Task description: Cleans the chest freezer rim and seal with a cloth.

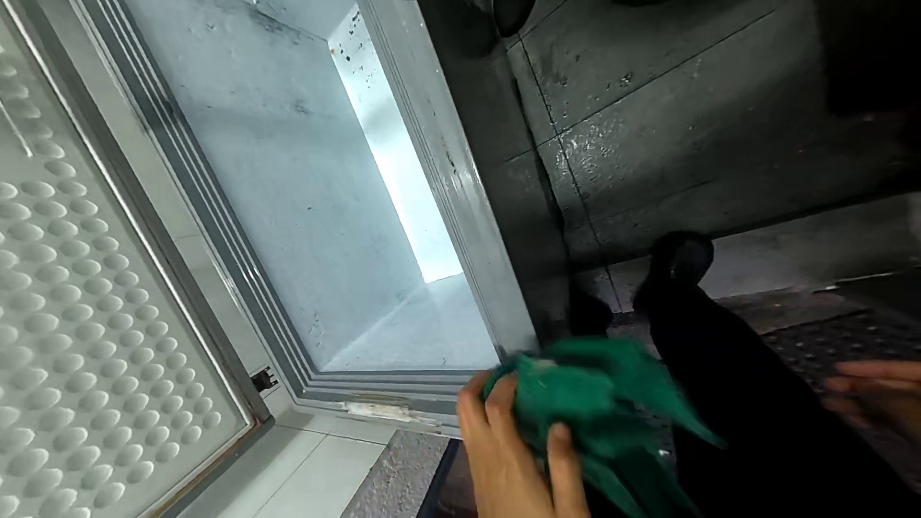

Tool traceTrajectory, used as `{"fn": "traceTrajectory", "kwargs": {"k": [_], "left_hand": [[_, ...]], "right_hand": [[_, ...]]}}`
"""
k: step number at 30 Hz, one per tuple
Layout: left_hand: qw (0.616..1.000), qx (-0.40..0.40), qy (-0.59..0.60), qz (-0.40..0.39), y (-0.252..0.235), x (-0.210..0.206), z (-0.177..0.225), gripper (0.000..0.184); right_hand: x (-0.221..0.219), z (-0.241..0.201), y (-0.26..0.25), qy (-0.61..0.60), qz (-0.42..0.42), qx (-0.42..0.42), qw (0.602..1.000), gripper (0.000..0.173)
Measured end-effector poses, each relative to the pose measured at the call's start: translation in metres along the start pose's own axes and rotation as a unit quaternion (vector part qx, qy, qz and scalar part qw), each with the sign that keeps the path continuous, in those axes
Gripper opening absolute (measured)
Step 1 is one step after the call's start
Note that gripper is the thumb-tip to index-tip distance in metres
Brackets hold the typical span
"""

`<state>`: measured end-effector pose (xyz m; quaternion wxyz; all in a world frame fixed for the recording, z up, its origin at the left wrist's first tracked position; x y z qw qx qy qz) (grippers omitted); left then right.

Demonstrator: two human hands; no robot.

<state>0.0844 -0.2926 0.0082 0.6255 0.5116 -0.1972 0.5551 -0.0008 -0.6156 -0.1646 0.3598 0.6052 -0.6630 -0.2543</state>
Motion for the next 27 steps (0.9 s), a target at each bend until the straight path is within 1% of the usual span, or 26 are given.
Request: {"fn": "traceTrajectory", "kwargs": {"k": [1,3,4,5,6,7,8,10,12,13,14,15,16,18,19,22,24,25,27], "left_hand": [[0.999,-0.009,0.008,0.038,-0.002,-0.015,-0.011,0.052],[0.99,-0.027,0.024,0.133,0.001,-0.038,-0.026,0.037],[0.985,-0.032,0.021,0.171,0.006,-0.043,-0.028,0.031],[0.981,-0.035,0.008,0.191,0.011,-0.044,-0.026,0.027],[0.981,-0.036,-0.011,0.19,0.018,-0.042,-0.023,0.025],[0.984,-0.035,-0.029,0.171,0.026,-0.039,-0.021,0.025],[0.99,-0.028,-0.039,0.131,0.036,-0.035,-0.022,0.027],[0.999,0.007,-0.031,0.041,0.058,-0.031,-0.035,0.031],[0.999,0.043,0.004,-0.019,0.076,-0.028,-0.053,0.042],[0.998,0.046,0.029,-0.027,0.082,-0.025,-0.06,0.042],[0.997,0.038,0.059,-0.019,0.084,-0.021,-0.063,0.038],[0.996,0.025,0.091,-0.006,0.082,-0.017,-0.064,0.034],[0.992,0.01,0.123,0.008,0.076,-0.012,-0.063,0.03],[0.983,-0.013,0.18,0.035,0.058,-0.005,-0.058,0.021],[0.979,-0.021,0.2,0.044,0.049,-0.004,-0.056,0.017],[0.973,-0.014,0.222,0.057,0.033,-0.011,-0.058,0.028],[0.974,-0.014,0.22,0.056,0.027,-0.016,-0.058,0.029],[0.974,-0.017,0.221,0.042,0.024,-0.018,-0.058,0.03],[0.974,-0.022,0.227,-0.002,0.02,-0.021,-0.058,0.038]], "right_hand": [[-0.004,0.001,-0.004,0.007,-0.005,0.021,1.0,0.027],[-0.014,0.006,-0.01,0.007,-0.004,0.1,0.995,0.026],[-0.021,0.002,-0.012,0.006,-0.006,0.128,0.992,0.025],[-0.031,-0.009,-0.012,0.008,-0.011,0.145,0.989,0.025],[-0.041,-0.024,-0.009,0.009,-0.017,0.156,0.988,0.024],[-0.051,-0.04,-0.003,0.01,-0.025,0.168,0.985,0.024],[-0.064,-0.055,0.005,0.009,-0.045,0.186,0.981,0.023],[-0.093,-0.083,0.027,-0.004,-0.112,0.227,0.967,0.025],[-0.126,-0.101,0.053,-0.023,-0.203,0.231,0.951,0.036],[-0.142,-0.105,0.066,-0.026,-0.243,0.223,0.944,0.041],[-0.156,-0.104,0.075,-0.02,-0.272,0.217,0.937,0.044],[-0.167,-0.102,0.083,-0.009,-0.283,0.219,0.934,0.043],[-0.174,-0.099,0.087,-0.002,-0.281,0.229,0.932,0.036],[-0.179,-0.097,0.088,0.002,-0.249,0.251,0.935,0.018],[-0.179,-0.097,0.087,0.003,-0.237,0.253,0.938,0.015],[-0.179,-0.094,0.093,0.011,-0.228,0.258,0.939,0.014],[-0.18,-0.09,0.098,0.032,-0.226,0.251,0.941,0.015],[-0.18,-0.086,0.1,0.039,-0.22,0.241,0.944,0.016],[-0.18,-0.076,0.105,0.037,-0.197,0.217,0.956,0.014]]}}
Point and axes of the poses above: each hand's wrist, its own y-axis away from the middle knuckle, its own x-axis out of the back of the hand, z = x × y, the point moved 9 cm from there along -y, towards the middle knuckle, and after that the axes turned 5 degrees about x, right-handed, at the moved point
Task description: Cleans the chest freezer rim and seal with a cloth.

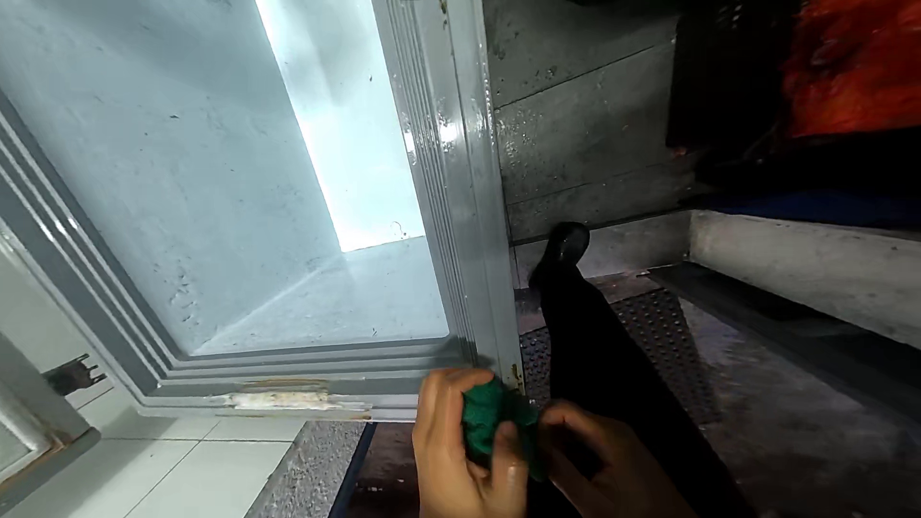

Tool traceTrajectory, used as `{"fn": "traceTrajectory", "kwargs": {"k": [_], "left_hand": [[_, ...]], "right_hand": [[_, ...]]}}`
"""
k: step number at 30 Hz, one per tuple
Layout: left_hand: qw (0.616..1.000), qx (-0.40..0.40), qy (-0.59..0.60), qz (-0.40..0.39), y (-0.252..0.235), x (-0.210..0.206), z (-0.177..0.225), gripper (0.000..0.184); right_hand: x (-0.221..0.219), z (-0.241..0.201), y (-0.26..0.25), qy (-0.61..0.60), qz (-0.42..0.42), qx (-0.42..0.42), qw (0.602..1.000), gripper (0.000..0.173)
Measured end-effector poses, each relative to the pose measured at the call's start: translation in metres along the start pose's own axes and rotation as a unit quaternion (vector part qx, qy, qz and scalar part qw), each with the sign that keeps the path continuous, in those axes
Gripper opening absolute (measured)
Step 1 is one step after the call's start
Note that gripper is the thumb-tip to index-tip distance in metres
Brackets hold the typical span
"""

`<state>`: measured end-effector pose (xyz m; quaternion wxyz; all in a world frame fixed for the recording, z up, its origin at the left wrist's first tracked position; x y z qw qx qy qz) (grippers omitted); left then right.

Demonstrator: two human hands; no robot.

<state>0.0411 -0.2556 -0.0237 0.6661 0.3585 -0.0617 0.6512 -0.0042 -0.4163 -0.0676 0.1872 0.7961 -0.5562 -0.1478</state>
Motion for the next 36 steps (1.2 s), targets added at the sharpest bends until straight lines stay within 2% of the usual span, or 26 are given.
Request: {"fn": "traceTrajectory", "kwargs": {"k": [3,5,8,10,12,16,20,22,25,26,28,31,33,36], "left_hand": [[0.999,0.034,0.023,-0.016,-0.004,0.005,-0.007,0.032],[0.999,0.045,0.027,-0.002,-0.005,0.009,-0.01,0.026],[0.999,0.029,0.044,-0.003,-0.008,0.006,-0.008,0.017],[0.999,0.012,0.037,-0.006,-0.01,0.0,-0.004,0.014],[1.0,0.005,0.001,0.011,-0.01,-0.003,-0.003,0.014],[0.997,0.009,-0.07,0.022,-0.01,-0.007,-0.001,0.014],[0.996,0.013,-0.083,0.032,-0.011,-0.008,0.0,0.009],[0.996,-0.001,-0.072,0.051,-0.014,-0.009,0.003,0.007],[0.997,-0.007,-0.039,0.062,-0.022,-0.008,0.006,0.007],[0.998,-0.006,-0.026,0.061,-0.023,-0.009,0.005,0.008],[0.998,-0.001,-0.003,0.058,-0.021,-0.007,0.003,0.008],[1.0,0.008,0.004,0.027,-0.012,-0.006,-0.002,0.008],[1.0,0.004,-0.002,0.007,-0.007,-0.009,-0.003,0.009],[0.999,-0.011,-0.014,0.035,-0.009,-0.007,0.003,0.008]], "right_hand": [[-0.001,0.009,0.01,-0.023,0.038,-0.027,0.999,0.018],[-0.002,0.017,0.018,0.006,0.021,-0.051,0.998,0.022],[-0.006,0.034,0.029,0.092,-0.081,-0.129,0.984,0.018],[-0.012,0.046,0.034,0.11,-0.169,-0.194,0.96,0.021],[-0.015,0.052,0.036,0.113,-0.214,-0.228,0.943,0.023],[-0.019,0.054,0.033,0.105,-0.21,-0.235,0.943,0.026],[-0.022,0.056,0.031,0.09,-0.194,-0.228,0.95,0.027],[-0.018,0.054,0.025,0.068,-0.156,-0.212,0.962,0.024],[-0.004,0.045,0.013,0.016,0.008,-0.113,0.993,0.017],[-0.001,0.04,0.009,-0.016,0.045,-0.072,0.996,0.02],[-0.002,0.036,0.006,-0.073,0.074,-0.034,0.994,0.027],[-0.002,0.035,0.008,-0.127,0.137,-0.012,0.982,0.017],[0.005,0.029,0.004,-0.13,0.184,0.012,0.974,0.012],[0.009,0.014,-0.018,-0.099,0.231,0.026,0.968,0.008]]}}
Point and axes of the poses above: each hand's wrist, its own y-axis away from the middle knuckle, its own x-axis out of the back of the hand, z = x × y, the point moved 9 cm from there along -y, towards the middle knuckle, and after that the axes turned 5 degrees about x, right-handed, at the moved point
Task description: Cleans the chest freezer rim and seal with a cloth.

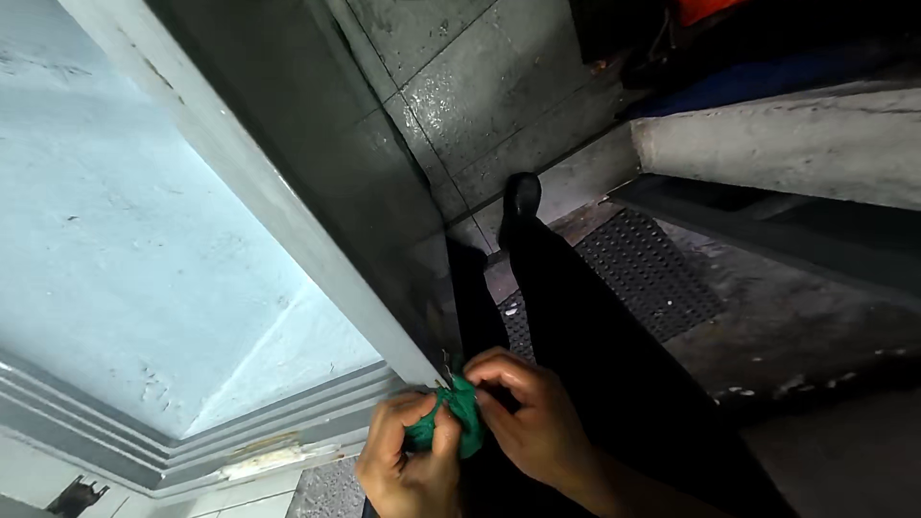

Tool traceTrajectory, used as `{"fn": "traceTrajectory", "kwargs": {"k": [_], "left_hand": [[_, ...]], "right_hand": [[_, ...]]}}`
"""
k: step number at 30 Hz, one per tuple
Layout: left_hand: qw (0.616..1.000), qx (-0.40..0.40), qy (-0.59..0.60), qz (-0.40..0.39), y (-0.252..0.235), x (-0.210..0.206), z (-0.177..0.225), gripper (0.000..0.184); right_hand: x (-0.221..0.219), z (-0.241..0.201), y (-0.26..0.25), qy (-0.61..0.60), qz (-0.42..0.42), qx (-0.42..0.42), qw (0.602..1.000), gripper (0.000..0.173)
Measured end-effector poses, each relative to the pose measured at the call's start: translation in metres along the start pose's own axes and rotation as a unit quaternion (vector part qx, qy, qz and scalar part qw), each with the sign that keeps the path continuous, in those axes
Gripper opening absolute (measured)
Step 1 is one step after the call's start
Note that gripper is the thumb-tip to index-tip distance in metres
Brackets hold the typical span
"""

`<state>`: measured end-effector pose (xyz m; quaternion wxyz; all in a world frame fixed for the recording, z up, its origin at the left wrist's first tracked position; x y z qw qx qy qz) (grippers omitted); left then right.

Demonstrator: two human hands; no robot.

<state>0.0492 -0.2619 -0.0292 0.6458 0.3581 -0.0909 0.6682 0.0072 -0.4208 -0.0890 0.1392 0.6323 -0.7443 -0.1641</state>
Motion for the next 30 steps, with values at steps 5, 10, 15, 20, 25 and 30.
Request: {"fn": "traceTrajectory", "kwargs": {"k": [5,10,15,20,25,30], "left_hand": [[0.999,-0.003,0.029,0.03,-0.005,0.0,0.0,0.01],[1.0,0.012,-0.003,-0.011,0.018,-0.006,-0.003,0.007],[0.999,0.003,-0.032,0.021,0.0,-0.004,0.004,0.009],[0.999,0.003,-0.043,-0.012,0.019,-0.006,0.0,0.01],[0.999,-0.025,-0.043,0.012,-0.015,0.0,0.011,0.01],[0.999,0.039,-0.026,-0.016,0.014,-0.002,0.001,0.01]], "right_hand": [[-0.01,-0.019,-0.03,-0.043,0.032,0.051,0.997,0.003],[-0.003,-0.003,-0.005,0.015,-0.034,-0.007,0.999,0.009],[-0.004,-0.014,-0.024,0.004,-0.025,0.037,0.999,0.008],[-0.001,-0.004,-0.004,0.006,-0.042,0.045,0.998,0.01],[-0.011,-0.01,-0.019,-0.019,0.025,0.034,0.999,0.005],[-0.007,0.01,0.025,-0.032,-0.005,-0.022,0.999,0.007]]}}
Point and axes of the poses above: each hand's wrist, its own y-axis away from the middle knuckle, its own x-axis out of the back of the hand, z = x × y, the point moved 9 cm from there along -y, towards the middle knuckle, and after that the axes turned 5 degrees about x, right-handed, at the moved point
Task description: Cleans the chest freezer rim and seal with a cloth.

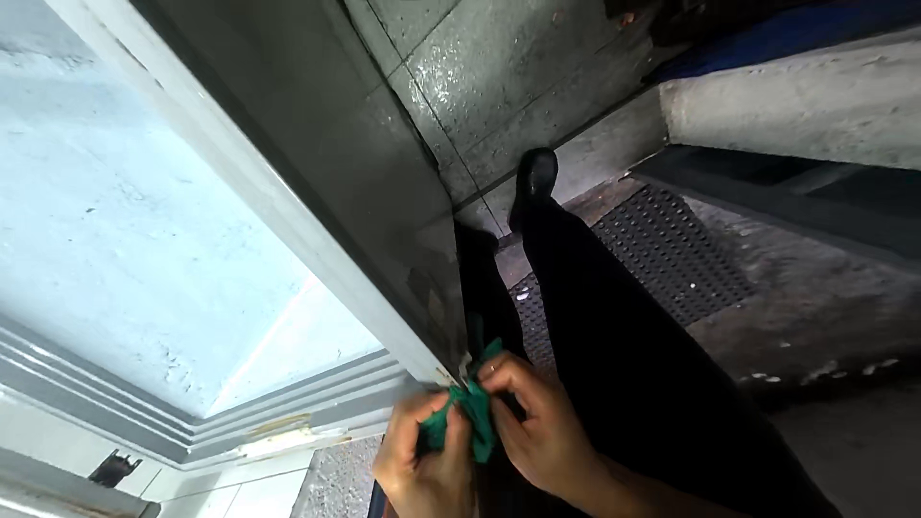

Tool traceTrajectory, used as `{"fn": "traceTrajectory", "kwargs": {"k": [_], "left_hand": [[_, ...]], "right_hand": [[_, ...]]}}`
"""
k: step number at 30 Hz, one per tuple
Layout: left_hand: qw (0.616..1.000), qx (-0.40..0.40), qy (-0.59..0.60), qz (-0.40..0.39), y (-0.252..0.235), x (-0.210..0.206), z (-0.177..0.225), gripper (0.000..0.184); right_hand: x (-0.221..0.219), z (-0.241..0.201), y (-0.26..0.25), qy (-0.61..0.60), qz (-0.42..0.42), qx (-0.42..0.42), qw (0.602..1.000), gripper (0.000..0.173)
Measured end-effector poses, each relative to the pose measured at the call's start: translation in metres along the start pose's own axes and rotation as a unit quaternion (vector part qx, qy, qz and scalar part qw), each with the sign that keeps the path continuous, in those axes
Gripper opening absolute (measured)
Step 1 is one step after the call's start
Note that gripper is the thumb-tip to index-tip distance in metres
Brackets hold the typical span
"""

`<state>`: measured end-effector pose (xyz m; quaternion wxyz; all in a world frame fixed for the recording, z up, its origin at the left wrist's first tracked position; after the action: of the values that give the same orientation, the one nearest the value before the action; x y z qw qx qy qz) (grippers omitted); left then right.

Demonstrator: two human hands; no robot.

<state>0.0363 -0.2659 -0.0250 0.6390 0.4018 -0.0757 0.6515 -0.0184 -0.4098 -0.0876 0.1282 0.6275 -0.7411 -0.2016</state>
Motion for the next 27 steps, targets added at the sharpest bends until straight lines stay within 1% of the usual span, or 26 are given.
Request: {"fn": "traceTrajectory", "kwargs": {"k": [4,6,8,10,14,16,18,19,23,24,27], "left_hand": [[0.999,-0.013,0.006,0.04,-0.019,0.003,0.008,0.011],[0.999,-0.014,0.011,0.039,-0.028,0.005,0.01,0.011],[1.0,0.008,-0.009,0.014,-0.007,0.005,0.004,0.011],[1.0,0.008,-0.005,-0.003,0.009,-0.001,-0.004,0.01],[0.999,-0.009,-0.005,0.051,-0.016,0.005,0.008,0.01],[0.999,-0.006,0.001,0.041,-0.02,0.004,0.008,0.01],[1.0,0.01,-0.018,0.012,0.003,0.002,0.001,0.01],[1.0,0.009,-0.017,0.005,0.007,0.0,-0.002,0.01],[0.999,-0.005,-0.007,0.04,-0.02,0.003,0.008,0.01],[0.999,-0.001,-0.004,0.039,-0.021,0.003,0.007,0.01],[1.0,0.017,-0.01,0.004,-0.001,-0.001,-0.001,0.01]], "right_hand": [[-0.003,0.002,0.012,-0.005,0.011,-0.032,0.999,0.008],[-0.004,0.003,0.01,-0.011,0.017,-0.032,0.999,0.007],[-0.003,0.004,0.017,-0.006,0.003,-0.04,0.999,0.008],[-0.001,0.009,0.019,-0.003,-0.012,-0.041,0.999,0.01],[-0.002,0.008,0.019,-0.007,-0.017,-0.052,0.999,0.011],[-0.002,0.007,0.016,-0.007,-0.015,-0.048,0.999,0.01],[-0.001,0.006,0.024,-0.011,-0.021,-0.055,0.998,0.01],[0.001,0.007,0.023,-0.011,-0.023,-0.053,0.998,0.01],[0.002,0.01,0.023,-0.02,-0.021,-0.058,0.998,0.007],[0.002,0.009,0.022,-0.017,-0.019,-0.056,0.998,0.007],[0.004,0.008,0.022,-0.026,-0.021,-0.056,0.998,0.009]]}}
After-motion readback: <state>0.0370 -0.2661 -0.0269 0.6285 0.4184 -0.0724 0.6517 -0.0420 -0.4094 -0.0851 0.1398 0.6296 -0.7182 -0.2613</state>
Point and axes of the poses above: each hand's wrist, its own y-axis away from the middle knuckle, its own x-axis out of the back of the hand, z = x × y, the point moved 9 cm from there along -y, towards the middle knuckle, and after that the axes turned 5 degrees about x, right-handed, at the moved point
